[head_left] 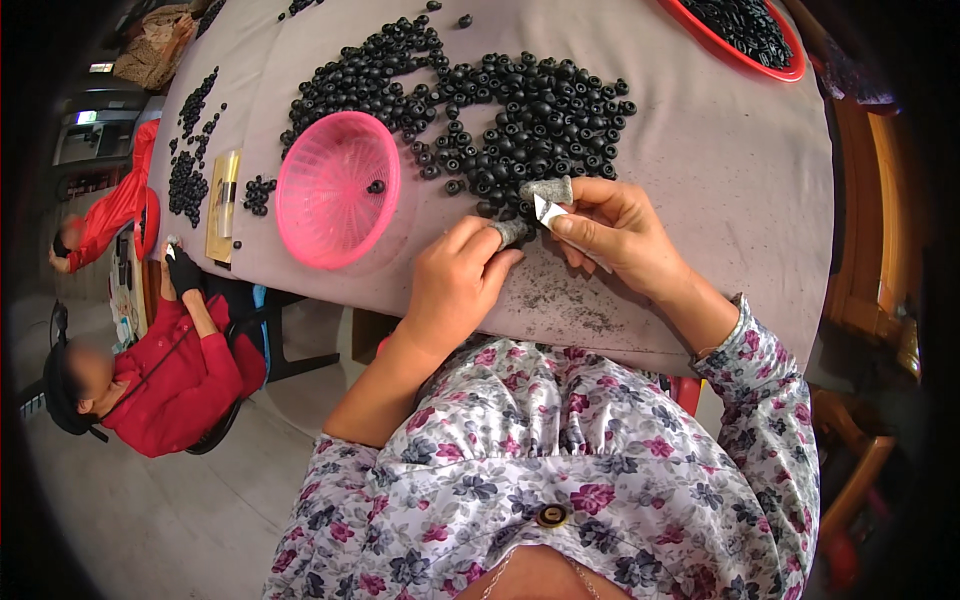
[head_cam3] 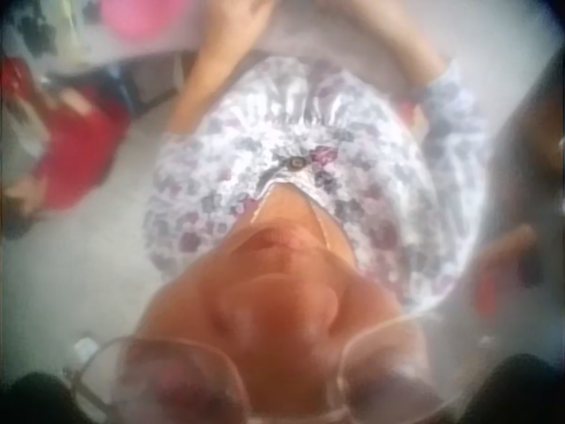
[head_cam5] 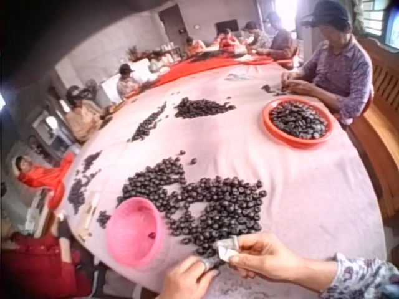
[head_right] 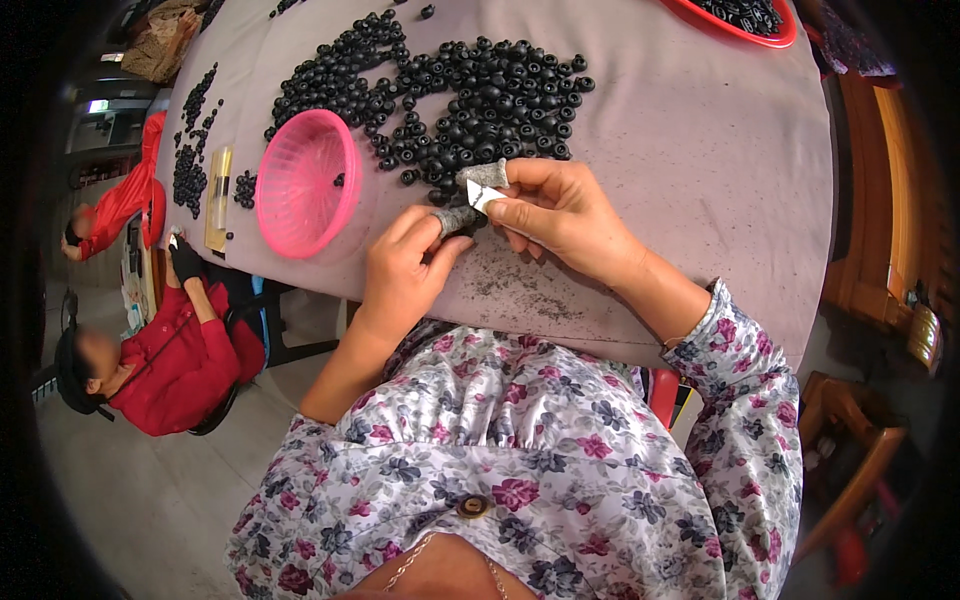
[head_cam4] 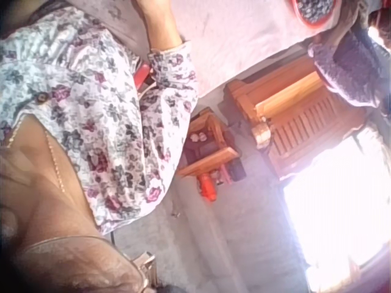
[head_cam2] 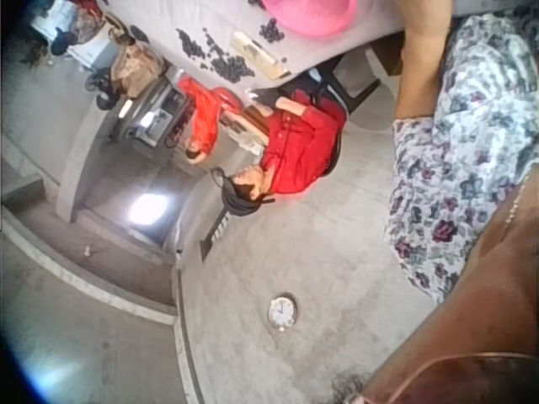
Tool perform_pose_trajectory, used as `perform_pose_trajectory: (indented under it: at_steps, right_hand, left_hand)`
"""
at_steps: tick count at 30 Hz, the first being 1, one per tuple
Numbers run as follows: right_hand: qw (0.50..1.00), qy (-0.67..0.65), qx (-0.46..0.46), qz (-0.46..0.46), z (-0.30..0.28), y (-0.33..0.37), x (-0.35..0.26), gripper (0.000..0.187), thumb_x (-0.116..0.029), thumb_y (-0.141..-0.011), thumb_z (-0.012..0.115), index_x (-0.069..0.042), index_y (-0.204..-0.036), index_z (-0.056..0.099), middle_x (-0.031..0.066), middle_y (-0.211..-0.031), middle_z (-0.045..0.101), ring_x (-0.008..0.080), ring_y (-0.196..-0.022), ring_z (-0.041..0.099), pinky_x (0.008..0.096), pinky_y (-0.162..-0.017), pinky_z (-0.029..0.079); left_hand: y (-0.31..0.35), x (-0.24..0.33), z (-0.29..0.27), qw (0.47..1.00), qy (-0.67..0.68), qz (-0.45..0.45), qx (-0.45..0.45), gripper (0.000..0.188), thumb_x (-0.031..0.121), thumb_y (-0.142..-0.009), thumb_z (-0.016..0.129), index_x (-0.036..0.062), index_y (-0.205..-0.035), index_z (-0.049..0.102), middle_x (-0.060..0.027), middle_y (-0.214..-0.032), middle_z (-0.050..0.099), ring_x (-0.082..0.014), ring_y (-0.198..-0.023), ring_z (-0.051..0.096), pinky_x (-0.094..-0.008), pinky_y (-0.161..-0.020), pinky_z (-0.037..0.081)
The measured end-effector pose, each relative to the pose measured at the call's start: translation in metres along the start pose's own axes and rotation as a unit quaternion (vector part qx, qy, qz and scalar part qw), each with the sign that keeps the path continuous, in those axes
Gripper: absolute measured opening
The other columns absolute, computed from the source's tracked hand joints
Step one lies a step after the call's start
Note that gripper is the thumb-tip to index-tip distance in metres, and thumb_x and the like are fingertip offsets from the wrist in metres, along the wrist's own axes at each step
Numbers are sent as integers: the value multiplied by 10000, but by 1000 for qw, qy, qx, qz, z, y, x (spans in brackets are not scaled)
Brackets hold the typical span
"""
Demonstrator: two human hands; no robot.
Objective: The person sits at a table and repeatedly picks up small black beads from a pile. Using a small abrasive pad held in the right hand, the person rubs each bead individually to polish its surface. The person handles the beads one at a time, moving them from the main pile to a pink basket after treatment.
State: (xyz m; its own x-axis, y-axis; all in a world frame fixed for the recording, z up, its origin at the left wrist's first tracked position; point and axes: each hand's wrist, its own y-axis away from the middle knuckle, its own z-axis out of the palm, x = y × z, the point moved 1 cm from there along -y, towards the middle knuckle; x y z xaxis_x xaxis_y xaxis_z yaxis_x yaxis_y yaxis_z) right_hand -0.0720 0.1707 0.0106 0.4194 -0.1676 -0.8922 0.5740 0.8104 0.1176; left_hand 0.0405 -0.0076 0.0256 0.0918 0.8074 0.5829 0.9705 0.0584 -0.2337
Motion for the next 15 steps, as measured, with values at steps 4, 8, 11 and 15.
perform_pose_trajectory:
  at_steps: [4, 8, 11, 15]
  right_hand:
    - [1000, 10, 2, 1, 2, -1, -2, 172, -136, -949, 651, -3, -1057, 666, -18, -780, 618, 29, -618, 548, 179, -506, 419]
    - [999, 32, -7, 12, 0, 0, -3, 175, -124, -951, 644, 0, -1072, 664, -14, -797, 626, 28, -621, 548, 177, -510, 423]
    - [999, 17, -19, 27, 5, 1, -5, 201, -100, -943, 649, 5, -1115, 645, -13, -795, 620, 30, -620, 545, 180, -516, 427]
    - [997, 22, -74, 27, 15, 6, -12, 304, -67, -923, 669, 8, -1207, 594, -19, -773, 598, 34, -612, 532, 187, -532, 430]
  left_hand:
    - [6, -4, 0, 1000, 1, -2, -2, 204, 76, -774, 761, 29, -917, 623, -104, -902, 610, -319, -758, 632, -404, -648, 504]
    - [7, -4, -1, 994, 58, -88, -7, 187, 74, -803, 756, 11, -920, 624, -72, -848, 604, -228, -675, 611, -323, -609, 484]
    - [11, -11, 3, 879, 413, -237, 24, 126, 65, -858, 732, 6, -922, 641, -10, -833, 608, -108, -615, 546, -232, -578, 430]
    - [10, -24, -1, 581, 741, -334, -47, 141, 150, -920, 691, 15, -939, 653, -39, -827, 615, -101, -648, 517, -232, -599, 425]
